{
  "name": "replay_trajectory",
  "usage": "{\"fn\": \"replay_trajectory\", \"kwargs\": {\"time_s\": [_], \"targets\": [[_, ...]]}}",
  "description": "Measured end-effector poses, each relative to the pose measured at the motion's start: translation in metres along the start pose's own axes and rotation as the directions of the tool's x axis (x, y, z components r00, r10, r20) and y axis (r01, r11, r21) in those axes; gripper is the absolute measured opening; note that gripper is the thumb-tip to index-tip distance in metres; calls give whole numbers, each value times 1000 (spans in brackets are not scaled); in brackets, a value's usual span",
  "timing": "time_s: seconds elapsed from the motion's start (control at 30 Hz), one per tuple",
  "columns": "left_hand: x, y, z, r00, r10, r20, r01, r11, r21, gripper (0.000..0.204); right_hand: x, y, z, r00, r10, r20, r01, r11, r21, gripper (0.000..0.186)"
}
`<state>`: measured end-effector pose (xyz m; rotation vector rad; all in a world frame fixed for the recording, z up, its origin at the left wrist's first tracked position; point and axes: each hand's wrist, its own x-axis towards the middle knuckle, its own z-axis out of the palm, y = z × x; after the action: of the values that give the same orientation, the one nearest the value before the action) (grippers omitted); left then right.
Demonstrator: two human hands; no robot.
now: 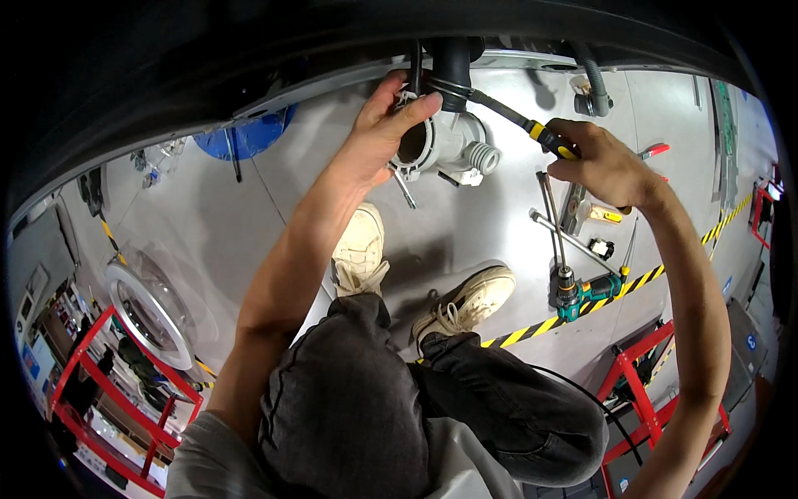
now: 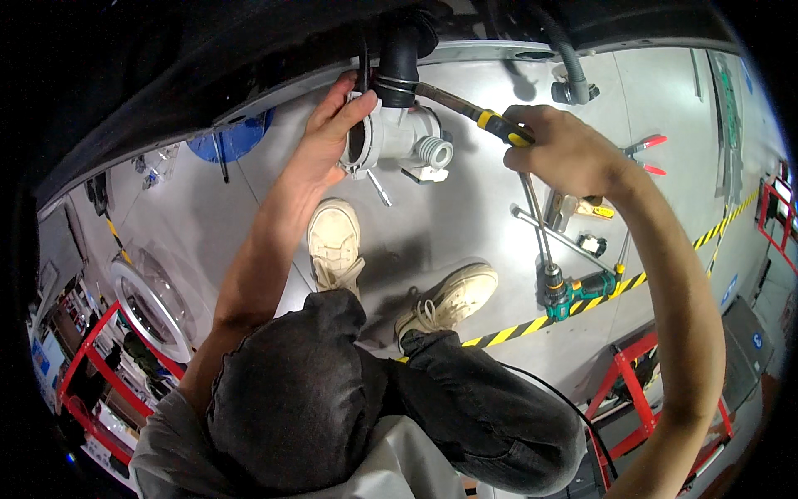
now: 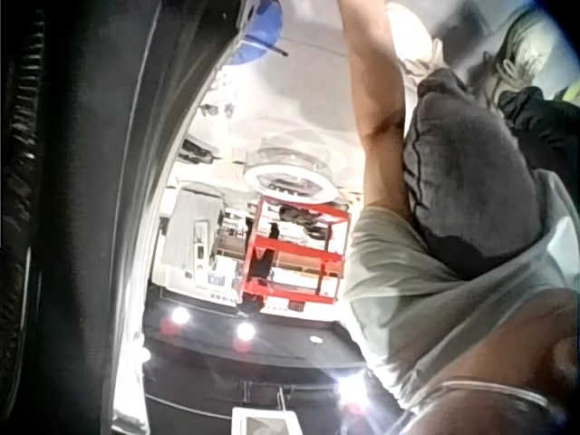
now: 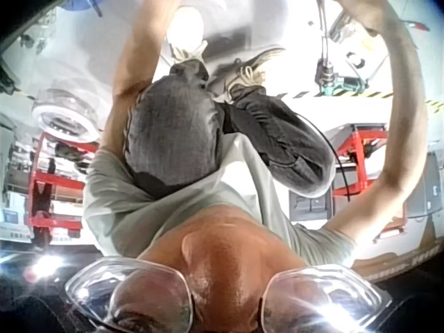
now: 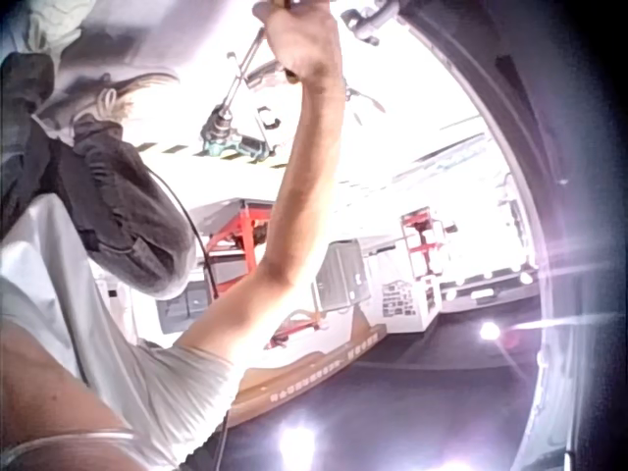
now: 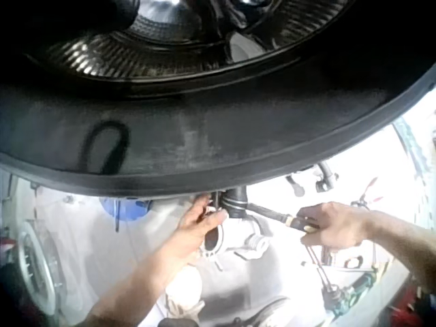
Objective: The person uses pliers to loosen and remove a clamp from a black hose connected to a white plastic pump assembly, then detaches the hose and pulls a smaller grey tube from the same assembly.
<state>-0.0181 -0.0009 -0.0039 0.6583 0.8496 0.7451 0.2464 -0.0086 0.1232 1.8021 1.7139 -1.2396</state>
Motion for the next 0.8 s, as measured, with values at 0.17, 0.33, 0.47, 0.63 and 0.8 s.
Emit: {"fn": "replay_trajectory", "kwargs": {"time_s": [0.17, 0.33, 0.47, 0.63, 0.8], "targets": [[-1, 10, 6, 1000, 9, -27, -9, 1000, 10, 54, 9, 6, -8, 997, -82, 13, 83, 996, -45, 49], [2, 9, 13, 999, 21, -47, -21, 1000, 19, 53, 1, 9, 10, 986, -19, -165, 16, 1000, -22, 56], [3, 7, 13, 998, 30, -51, -29, 999, 26, 58, -3, -2, 11, 992, 70, -104, -74, 997, -32, 52], [0, 8, 20, 997, 63, -40, -61, 997, 49, 71, -7, 3, 21, 945, -137, -298, 72, 973, -221, 53], [2, 8, 22, 994, 107, -23, -103, 986, 135, 72, 1, 13, 21, 954, -134, -268, 53, 956, -289, 50]]}}
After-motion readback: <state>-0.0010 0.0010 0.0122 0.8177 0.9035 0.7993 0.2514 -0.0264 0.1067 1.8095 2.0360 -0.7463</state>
